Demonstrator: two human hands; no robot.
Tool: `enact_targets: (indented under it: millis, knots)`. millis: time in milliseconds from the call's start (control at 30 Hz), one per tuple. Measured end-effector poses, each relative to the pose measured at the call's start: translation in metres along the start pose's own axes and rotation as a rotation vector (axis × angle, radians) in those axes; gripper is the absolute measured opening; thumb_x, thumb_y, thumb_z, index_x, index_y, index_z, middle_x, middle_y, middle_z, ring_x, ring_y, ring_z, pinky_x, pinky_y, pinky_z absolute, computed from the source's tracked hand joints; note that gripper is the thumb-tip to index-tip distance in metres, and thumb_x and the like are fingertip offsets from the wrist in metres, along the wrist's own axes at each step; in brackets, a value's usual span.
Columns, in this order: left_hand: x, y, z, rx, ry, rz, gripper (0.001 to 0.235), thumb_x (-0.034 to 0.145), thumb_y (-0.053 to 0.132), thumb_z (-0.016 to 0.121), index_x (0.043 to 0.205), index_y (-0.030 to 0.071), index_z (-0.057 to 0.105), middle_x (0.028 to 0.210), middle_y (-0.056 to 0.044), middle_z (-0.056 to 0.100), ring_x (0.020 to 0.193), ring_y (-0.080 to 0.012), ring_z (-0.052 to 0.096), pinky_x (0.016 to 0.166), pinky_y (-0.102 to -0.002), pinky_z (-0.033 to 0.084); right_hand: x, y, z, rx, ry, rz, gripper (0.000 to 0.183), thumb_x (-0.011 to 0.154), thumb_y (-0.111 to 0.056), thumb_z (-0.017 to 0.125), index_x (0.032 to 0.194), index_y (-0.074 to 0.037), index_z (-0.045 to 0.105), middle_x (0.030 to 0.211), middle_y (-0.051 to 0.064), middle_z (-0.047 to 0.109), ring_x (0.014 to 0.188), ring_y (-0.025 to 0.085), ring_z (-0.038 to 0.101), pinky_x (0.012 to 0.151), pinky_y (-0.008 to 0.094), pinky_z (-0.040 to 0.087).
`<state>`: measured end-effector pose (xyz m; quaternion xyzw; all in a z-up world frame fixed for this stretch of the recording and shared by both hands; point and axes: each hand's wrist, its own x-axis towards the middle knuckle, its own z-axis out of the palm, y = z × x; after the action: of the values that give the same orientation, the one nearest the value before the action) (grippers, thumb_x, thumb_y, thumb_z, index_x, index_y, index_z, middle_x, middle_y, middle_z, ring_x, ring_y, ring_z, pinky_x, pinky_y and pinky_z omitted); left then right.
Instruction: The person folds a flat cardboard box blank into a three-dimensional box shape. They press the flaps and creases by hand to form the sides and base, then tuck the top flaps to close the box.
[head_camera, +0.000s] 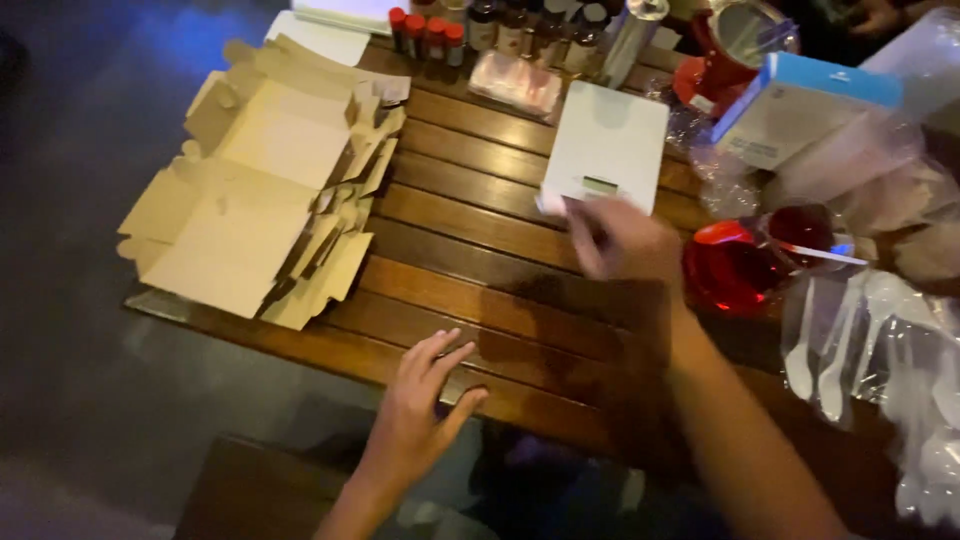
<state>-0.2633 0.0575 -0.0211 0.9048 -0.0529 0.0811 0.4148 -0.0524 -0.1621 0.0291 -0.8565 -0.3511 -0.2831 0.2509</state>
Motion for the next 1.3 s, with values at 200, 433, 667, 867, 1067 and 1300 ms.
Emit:
enact_targets:
  millis: [200,433,667,867,1067,1300]
  knots:
    - [-0.006,-0.009,0.014,0.156,0.145,0.184,0.035,0.092,0.020,0.078,0.123,0.004,0.071,0.135,-0.014,0.066,0.130,-0.0328,0.058,0.114,-0.052,0.043,0.106,0.024,0.091,-0.103,-0.064,-0.024,0.012,0.099,-0.014,0.070,0.092,-0.007,0.076,0.093,0.005,0.074,0.062,0.027,0.066,0.044,0.040,0.050]
    - [-0.004,-0.007,0.011,0.136,0.153,0.187,0.033,0.092,0.019,0.077,0.121,0.004,0.072,0.133,-0.014,0.067,0.129,-0.0323,0.058,0.111,-0.051,0.045,0.082,0.025,0.133,-0.207,-0.503,0.204,0.018,0.103,-0.011,0.063,0.090,-0.005,0.074,0.087,0.010,0.069,0.075,0.025,0.066,0.065,0.041,0.064]
    - [0.020,0.004,-0.033,-0.003,0.202,0.150,0.032,0.089,0.016,0.081,0.117,0.006,0.072,0.122,-0.014,0.073,0.120,-0.0286,0.065,0.108,-0.043,0.051,0.029,-0.032,0.041,0.090,-0.124,-0.043,0.024,0.091,-0.004,0.077,0.114,0.001,0.075,0.109,0.019,0.068,0.091,0.033,0.068,0.073,0.042,0.061]
    - [0.077,-0.042,-0.118,0.385,0.588,0.150,0.039,0.088,0.017,0.089,0.117,-0.003,0.073,0.109,-0.023,0.073,0.104,-0.0453,0.069,0.093,-0.053,0.053,-0.064,-0.018,0.003,0.136,-0.129,0.209,0.027,0.085,-0.016,0.082,0.111,-0.020,0.079,0.112,0.004,0.071,0.099,0.027,0.072,0.084,0.041,0.059]
    - [0.093,-0.105,-0.130,0.516,0.361,-0.185,0.036,0.095,0.035,0.082,0.119,0.008,0.077,0.112,-0.017,0.075,0.102,-0.0449,0.071,0.093,-0.053,0.053,-0.081,0.010,-0.002,0.301,-0.036,0.339,0.021,0.085,-0.010,0.084,0.104,-0.017,0.081,0.098,0.004,0.075,0.090,0.026,0.075,0.083,0.039,0.058]
    - [0.104,-0.101,-0.144,0.529,0.363,-0.343,0.019,0.103,0.027,0.069,0.117,0.018,0.079,0.099,-0.014,0.077,0.094,-0.0454,0.072,0.083,-0.058,0.056,-0.076,0.005,-0.014,0.445,-0.037,0.344,0.017,0.088,-0.009,0.082,0.104,-0.015,0.081,0.095,0.007,0.075,0.091,0.030,0.075,0.082,0.039,0.057]
